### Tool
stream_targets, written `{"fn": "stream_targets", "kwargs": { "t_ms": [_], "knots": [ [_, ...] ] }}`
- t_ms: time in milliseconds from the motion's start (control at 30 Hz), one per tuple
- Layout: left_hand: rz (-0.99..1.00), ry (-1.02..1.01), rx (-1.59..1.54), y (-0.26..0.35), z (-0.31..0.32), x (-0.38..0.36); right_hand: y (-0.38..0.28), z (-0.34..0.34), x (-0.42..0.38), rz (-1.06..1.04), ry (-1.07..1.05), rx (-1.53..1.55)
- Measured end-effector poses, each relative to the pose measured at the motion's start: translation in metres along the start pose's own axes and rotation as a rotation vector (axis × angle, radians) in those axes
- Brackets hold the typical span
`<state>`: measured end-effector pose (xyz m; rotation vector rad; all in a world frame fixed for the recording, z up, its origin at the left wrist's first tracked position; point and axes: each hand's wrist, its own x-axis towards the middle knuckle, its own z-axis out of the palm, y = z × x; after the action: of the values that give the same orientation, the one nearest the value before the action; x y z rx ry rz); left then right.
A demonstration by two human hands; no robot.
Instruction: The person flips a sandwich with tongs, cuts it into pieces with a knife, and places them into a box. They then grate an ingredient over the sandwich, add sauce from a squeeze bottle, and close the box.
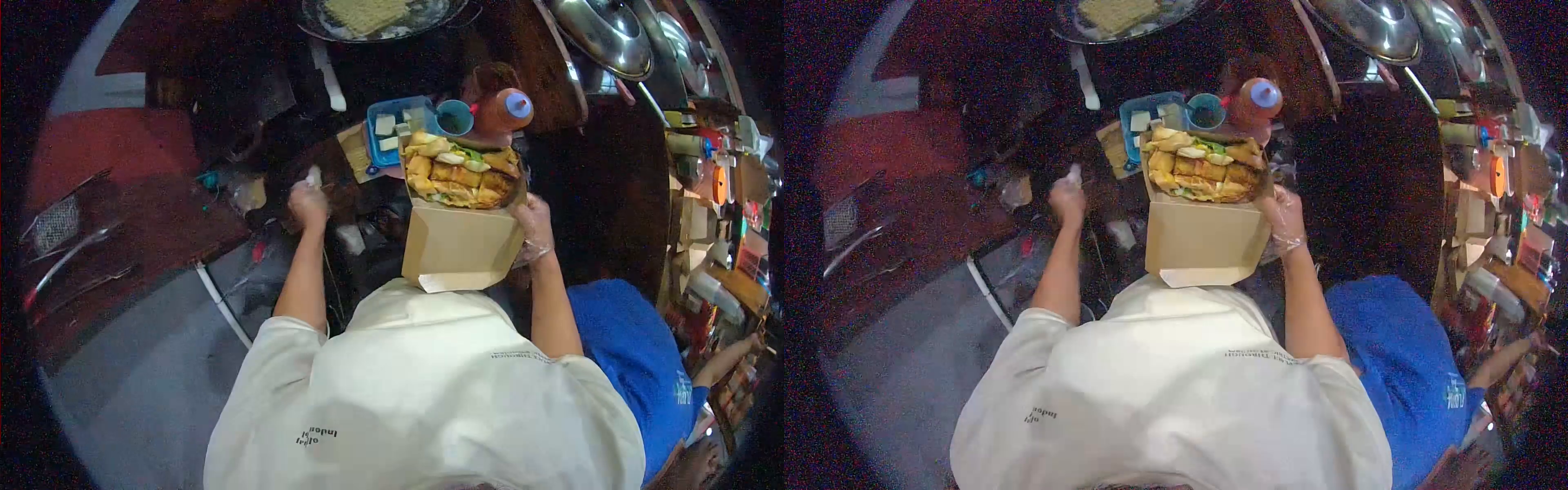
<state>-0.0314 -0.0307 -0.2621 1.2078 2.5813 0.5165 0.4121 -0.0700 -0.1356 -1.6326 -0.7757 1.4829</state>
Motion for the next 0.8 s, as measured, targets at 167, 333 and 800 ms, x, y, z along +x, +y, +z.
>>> {"fn": "stream_targets", "kwargs": {
  "t_ms": [167,333,800],
  "knots": [
    [0.495,-0.058,0.03,0.036,0.038,-0.02,-0.013,-0.001,-0.004,0.023,-0.034,-0.026],
    [0.303,0.159,-0.203,-0.02,0.003,0.005,-0.005,0.0,0.0,0.008,0.002,-0.039],
    [0.182,0.19,0.052,0.0,-0.009,-0.019,0.003,-0.005,0.003,-0.016,-0.065,0.004]
  ]
}}
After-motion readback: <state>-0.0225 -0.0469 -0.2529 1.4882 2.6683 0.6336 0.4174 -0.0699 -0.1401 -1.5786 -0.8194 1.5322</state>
